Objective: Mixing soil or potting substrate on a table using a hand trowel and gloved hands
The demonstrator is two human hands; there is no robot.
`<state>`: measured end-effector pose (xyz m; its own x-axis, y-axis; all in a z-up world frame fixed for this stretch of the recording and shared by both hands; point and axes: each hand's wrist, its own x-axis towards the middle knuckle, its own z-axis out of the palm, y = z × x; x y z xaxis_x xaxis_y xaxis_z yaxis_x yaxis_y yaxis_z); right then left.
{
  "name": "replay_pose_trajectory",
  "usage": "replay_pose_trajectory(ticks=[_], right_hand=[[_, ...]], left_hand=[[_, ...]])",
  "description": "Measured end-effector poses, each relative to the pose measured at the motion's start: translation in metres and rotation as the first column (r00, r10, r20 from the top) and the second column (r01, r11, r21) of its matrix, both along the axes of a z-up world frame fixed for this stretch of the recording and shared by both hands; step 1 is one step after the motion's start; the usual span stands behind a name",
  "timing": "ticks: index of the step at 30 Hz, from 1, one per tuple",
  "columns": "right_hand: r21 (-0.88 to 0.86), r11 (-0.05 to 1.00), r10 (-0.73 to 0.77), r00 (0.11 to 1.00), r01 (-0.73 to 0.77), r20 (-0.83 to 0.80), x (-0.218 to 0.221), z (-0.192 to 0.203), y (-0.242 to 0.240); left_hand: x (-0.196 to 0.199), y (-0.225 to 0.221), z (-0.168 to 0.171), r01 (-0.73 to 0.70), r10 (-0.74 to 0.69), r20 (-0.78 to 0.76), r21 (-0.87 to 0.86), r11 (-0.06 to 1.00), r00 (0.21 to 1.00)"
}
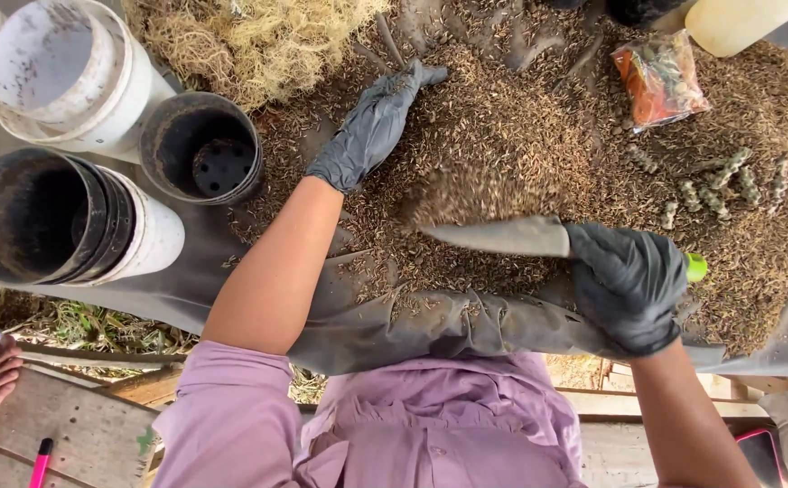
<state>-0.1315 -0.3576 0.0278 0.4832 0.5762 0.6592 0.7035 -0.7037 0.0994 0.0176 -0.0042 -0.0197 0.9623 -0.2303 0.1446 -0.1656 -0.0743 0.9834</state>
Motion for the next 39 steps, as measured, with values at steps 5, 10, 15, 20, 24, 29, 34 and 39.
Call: replay_pose_trajectory(ticks=[5, 10, 15, 20, 24, 29, 34, 39], right_hand=[[0.182, 0.981, -0.052, 0.998, 0.059, -0.047, 0.029, 0.013, 0.01], [0.365, 0.931, 0.095, 0.976, -0.017, -0.196, 0.025, 0.045, -0.026], [-0.087, 0.951, -0.308, 0.937, 0.297, -0.166, 0.004, 0.036, -0.11], [0.668, 0.642, 0.512, 0.437, 0.377, -0.739, -0.015, 0.029, -0.135], [0.019, 0.998, -0.044, 0.827, 0.066, -0.56, 0.01, 0.005, -0.136], [0.387, 0.914, 0.202, 0.691, 0.122, -0.694, 0.05, -0.02, -0.098], [0.679, 0.713, 0.488, 0.571, 0.176, -0.66, 0.063, 0.028, -0.045], [0.223, 0.975, 0.055, 0.956, 0.011, -0.288, 0.051, 0.065, -0.019]], left_hand=[[-0.008, 0.004, 0.013, -0.017, 0.016, -0.065, -0.015, 1.0, 0.998], [-0.008, 0.004, 0.017, -0.011, 0.016, -0.025, 0.194, 0.981, 1.0], [-0.005, 0.005, 0.008, 0.001, -0.002, -0.037, -0.012, 1.0, 0.999], [-0.02, 0.002, 0.041, -0.018, 0.034, -0.098, 0.161, 0.987, 0.995], [-0.013, 0.003, 0.028, -0.032, 0.057, -0.098, 0.238, 0.971, 0.994], [-0.02, 0.004, 0.042, -0.006, 0.017, -0.046, 0.231, 0.973, 0.999], [-0.005, 0.017, 0.001, 0.044, -0.078, 0.092, 0.325, 0.945, 0.993], [-0.008, 0.006, 0.024, -0.021, 0.035, -0.037, 0.337, 0.941, 0.999]])
